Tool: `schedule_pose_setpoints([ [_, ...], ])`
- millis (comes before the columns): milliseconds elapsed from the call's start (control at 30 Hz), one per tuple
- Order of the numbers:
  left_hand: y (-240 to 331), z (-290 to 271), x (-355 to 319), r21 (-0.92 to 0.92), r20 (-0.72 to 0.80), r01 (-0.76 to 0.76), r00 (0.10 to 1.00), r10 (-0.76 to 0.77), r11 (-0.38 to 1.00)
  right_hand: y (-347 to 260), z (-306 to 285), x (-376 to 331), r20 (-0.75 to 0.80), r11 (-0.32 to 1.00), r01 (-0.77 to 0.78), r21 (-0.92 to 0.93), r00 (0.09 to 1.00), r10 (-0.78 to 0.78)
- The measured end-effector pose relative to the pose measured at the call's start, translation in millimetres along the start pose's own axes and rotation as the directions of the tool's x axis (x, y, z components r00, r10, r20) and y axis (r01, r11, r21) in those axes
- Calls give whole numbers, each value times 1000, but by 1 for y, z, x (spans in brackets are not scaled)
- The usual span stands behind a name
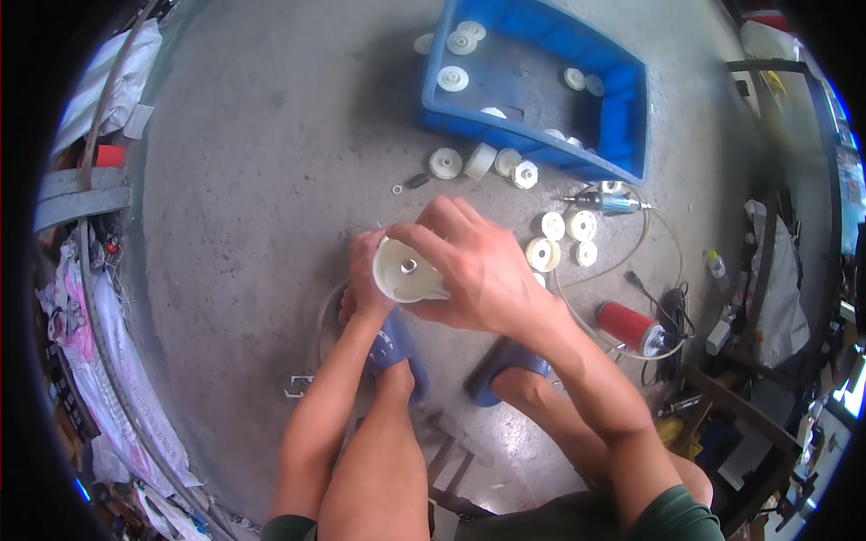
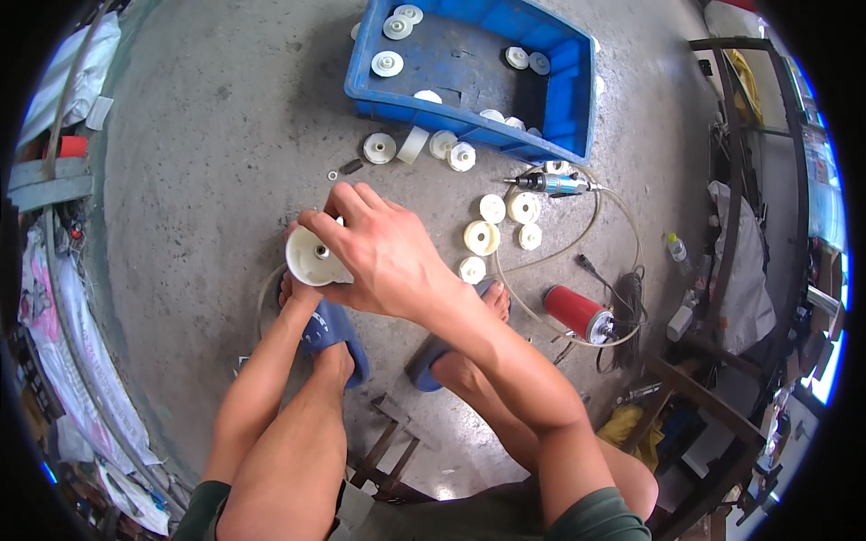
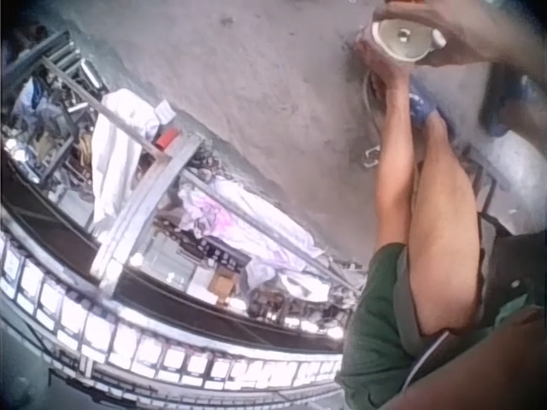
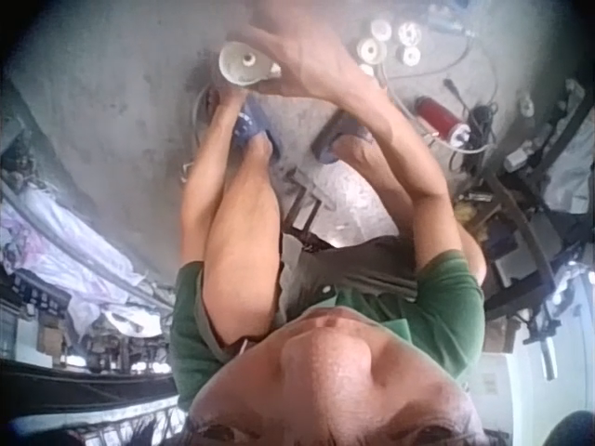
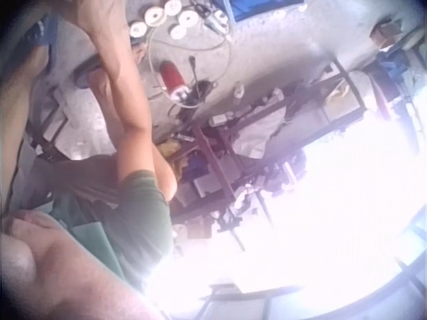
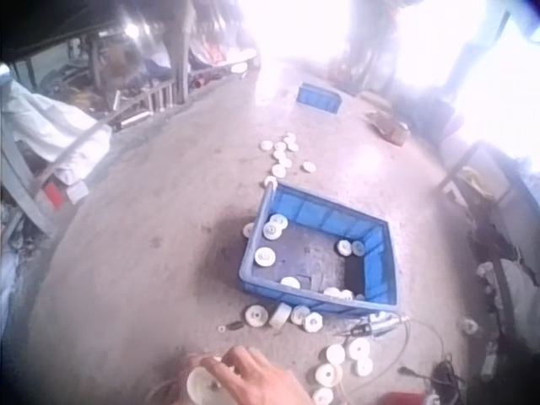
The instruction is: The person sits on the floor and assembles a pump by inserting white discs onto a shaft and then secures the assembly using various tools and parts on a workbench.
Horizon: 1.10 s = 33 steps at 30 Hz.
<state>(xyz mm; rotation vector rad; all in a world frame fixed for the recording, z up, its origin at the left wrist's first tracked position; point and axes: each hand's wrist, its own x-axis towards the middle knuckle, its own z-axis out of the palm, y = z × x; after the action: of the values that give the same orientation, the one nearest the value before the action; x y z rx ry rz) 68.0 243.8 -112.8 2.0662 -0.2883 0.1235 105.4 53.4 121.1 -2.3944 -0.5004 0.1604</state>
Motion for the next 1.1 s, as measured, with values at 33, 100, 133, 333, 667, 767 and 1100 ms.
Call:
schedule_pose_setpoints([
  [33, 3, -2, 4, 22, -19, -10, 1000, 10, 1000, 4, -4, -1, 48, 999, 21, -25, 999, -19],
  [100, 12, -14, 12, 57, 4, -112, 994, 112, 992, 22, -10, 5, 44, 999, 25, -42, 999, -23],
  [133, 8, -16, 11, 74, 5, -113, 994, 113, 991, 34, -11, 13, -26, 999, 41, 5, 999, -41],
  [333, 10, -18, 9, 40, -8, -49, 999, 49, 998, 225, -11, 172, -86, 860, -369, -352, 928, 363],
  [667, 7, -25, 9, 90, 2, -113, 994, 113, 989, 185, -21, 139, -464, 983, -174, -60, 877, 127],
  [767, 10, -17, 16, 108, -11, -135, 991, 137, 985, 93, -24, 67, -276, 963, 88, 257, 961, -14],
  [1100, 10, -14, 16, 132, -22, -165, 985, 169, 977, 17, 1, 5, 128, 942, 40, 335, 988, -87],
])
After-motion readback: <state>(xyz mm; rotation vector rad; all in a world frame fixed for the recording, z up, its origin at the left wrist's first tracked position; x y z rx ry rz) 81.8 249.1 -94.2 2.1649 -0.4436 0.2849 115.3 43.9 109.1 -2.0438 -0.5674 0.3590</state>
